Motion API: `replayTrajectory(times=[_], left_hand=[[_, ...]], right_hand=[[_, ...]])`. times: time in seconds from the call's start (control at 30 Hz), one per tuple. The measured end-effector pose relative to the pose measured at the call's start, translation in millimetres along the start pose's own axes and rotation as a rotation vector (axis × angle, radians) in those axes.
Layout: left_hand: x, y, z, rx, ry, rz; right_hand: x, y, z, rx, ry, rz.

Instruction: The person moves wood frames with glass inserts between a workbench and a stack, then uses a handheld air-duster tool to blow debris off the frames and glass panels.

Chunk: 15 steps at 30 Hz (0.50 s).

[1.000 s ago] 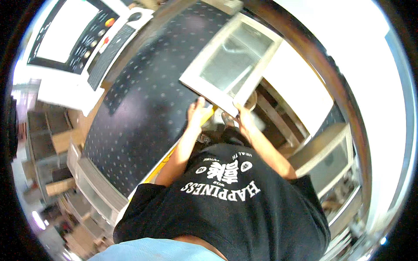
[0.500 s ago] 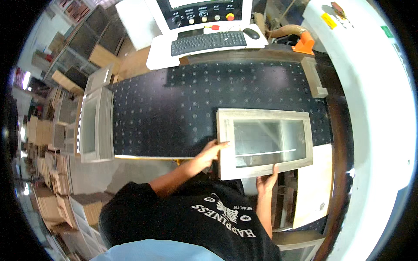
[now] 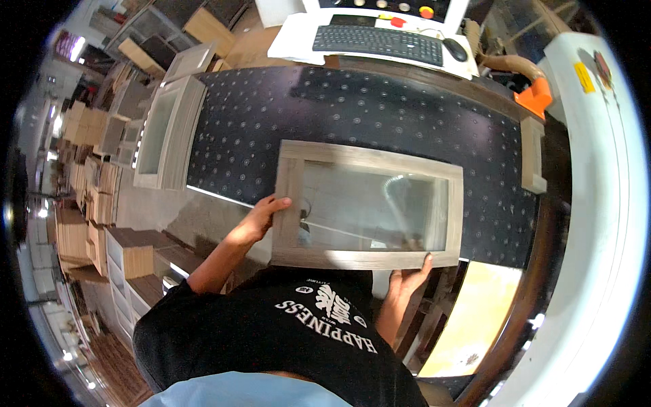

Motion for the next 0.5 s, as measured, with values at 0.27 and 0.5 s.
replayTrajectory(times=[0.27, 0.5], left_hand=[[-101, -33, 188, -0.245, -0.246, -0.139], [-178, -27, 387, -0.558, -0.601, -0.381]], right_hand=[[-63, -111, -205, -0.277, 0.313, -0.105], [-110, -307, -398, -0.417, 0.508, -0.221]])
Point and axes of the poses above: each hand's wrist, its own x-axis towards the middle knuckle, its own z-axis out of the back of the hand, y = z × x, the point moved 6 cm from there along x, towards the middle knuckle, and after that the axes turned 5 degrees about -x, right-handed, at the moved point
